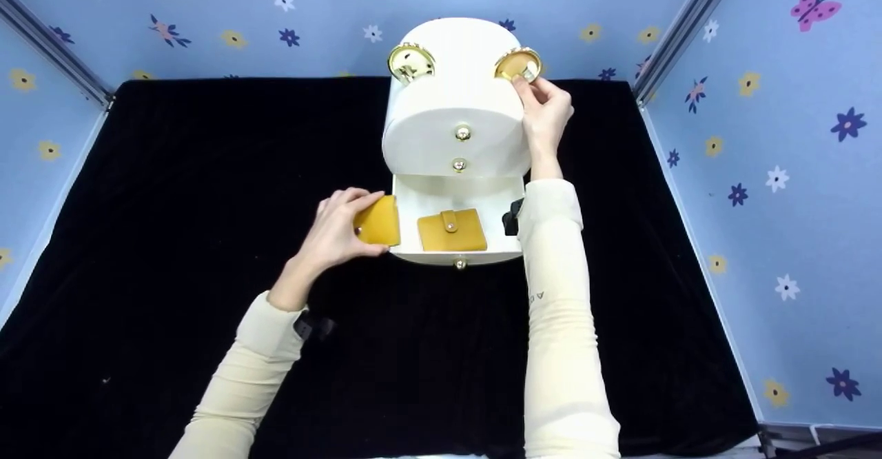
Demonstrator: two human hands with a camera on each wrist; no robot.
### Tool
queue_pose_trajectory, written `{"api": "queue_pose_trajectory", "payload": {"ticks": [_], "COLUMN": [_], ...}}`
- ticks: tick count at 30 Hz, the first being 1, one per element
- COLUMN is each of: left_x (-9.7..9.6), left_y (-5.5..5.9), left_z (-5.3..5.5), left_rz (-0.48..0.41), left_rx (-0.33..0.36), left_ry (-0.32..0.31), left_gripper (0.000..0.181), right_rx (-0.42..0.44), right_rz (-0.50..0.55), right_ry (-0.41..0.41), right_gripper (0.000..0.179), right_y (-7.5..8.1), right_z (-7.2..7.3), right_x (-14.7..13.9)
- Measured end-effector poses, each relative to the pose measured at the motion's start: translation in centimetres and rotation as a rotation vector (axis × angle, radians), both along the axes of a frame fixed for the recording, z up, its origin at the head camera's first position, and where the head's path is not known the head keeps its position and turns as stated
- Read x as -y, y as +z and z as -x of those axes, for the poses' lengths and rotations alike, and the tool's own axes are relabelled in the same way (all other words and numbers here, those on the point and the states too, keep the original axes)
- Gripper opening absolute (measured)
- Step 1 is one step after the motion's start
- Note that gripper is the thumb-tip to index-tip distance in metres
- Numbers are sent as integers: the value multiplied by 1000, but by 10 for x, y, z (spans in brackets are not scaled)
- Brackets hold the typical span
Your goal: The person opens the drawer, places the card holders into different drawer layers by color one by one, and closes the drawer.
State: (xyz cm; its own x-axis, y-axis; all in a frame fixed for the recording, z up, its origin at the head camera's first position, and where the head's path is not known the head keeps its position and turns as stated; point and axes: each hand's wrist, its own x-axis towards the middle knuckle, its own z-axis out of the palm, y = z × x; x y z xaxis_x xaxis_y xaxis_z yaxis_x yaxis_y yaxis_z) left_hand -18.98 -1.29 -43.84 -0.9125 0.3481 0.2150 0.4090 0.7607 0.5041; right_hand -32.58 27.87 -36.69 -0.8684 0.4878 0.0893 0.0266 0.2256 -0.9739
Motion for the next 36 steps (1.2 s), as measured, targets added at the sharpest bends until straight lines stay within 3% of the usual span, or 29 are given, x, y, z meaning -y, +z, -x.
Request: {"api": "queue_pose_trajectory", "payload": {"ticks": [7,23,36], "left_x": [-22,-74,-103], "left_y": [2,9,1], "left_z": [7,19,27], "left_rz": [7,58,87], "left_rx": [16,57,105], "left_ry": [-18,-55,-85], "left_gripper": [78,83,83], "right_rx": [-17,-16,-7], "right_rz": [21,-58,-58], "right_ry": [6,-5,-11], "right_gripper": [33,29,31], "right_y": [0,-2,-2], "right_z": [0,0,0], "right_x": [1,-1,-1]}}
